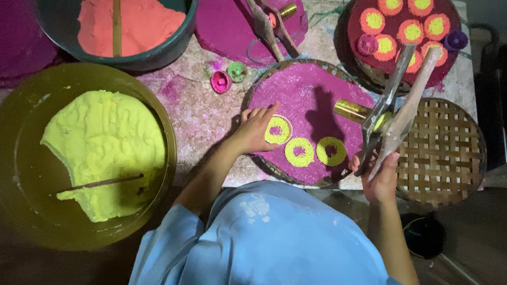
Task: The person uses a wooden hand press to stamp rings of yellow and orange dyed powder onto round pink trays, refilling the press from bowls of colored powder and arranging finished rings. They fill a tray with rings, then move the filled tray aside and continue pressing more rings.
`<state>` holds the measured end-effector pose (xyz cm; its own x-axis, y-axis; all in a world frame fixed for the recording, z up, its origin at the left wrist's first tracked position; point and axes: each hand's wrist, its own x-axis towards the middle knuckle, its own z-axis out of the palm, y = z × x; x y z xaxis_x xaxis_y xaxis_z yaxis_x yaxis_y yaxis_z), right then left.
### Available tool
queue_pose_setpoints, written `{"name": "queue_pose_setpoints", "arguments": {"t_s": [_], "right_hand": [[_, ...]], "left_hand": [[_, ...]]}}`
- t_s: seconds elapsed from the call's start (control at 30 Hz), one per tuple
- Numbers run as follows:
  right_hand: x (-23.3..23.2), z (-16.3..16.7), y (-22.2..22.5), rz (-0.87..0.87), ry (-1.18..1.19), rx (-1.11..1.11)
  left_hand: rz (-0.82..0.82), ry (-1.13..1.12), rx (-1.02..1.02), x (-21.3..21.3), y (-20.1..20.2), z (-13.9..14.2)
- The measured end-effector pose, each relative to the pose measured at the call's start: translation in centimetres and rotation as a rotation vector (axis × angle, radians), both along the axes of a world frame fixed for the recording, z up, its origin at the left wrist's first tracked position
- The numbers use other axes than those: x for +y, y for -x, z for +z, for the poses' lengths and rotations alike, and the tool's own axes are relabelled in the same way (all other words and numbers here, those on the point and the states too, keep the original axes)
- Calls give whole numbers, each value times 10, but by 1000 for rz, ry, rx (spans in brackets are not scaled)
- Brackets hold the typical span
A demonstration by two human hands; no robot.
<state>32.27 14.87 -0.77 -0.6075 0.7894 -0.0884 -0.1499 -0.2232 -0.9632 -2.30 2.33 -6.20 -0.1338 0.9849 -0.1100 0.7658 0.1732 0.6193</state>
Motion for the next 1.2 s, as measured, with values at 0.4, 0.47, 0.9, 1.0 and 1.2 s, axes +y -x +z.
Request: {"name": "queue_pose_setpoints", "arguments": {"t_s": [0.4, 0.47, 0.9, 1.0, 1.2], "right_hand": [[23, -19, 33, 64, 20, -47], [31, -22, 43, 128, -8, -106], [112, 58, 193, 775, -220, -1077], [110, 70, 225, 731, -521, -1154], [89, 68, 252, 721, -619, -1133]], "left_hand": [[124, -205, 98, 80, 56, -53], [142, -205, 113, 84, 59, -56], [114, -863, -2332, 124, 86, 19], [301, -936, -2341, 126, 106, 11], [302, -1003, -2333, 115, 123, -16]]}}
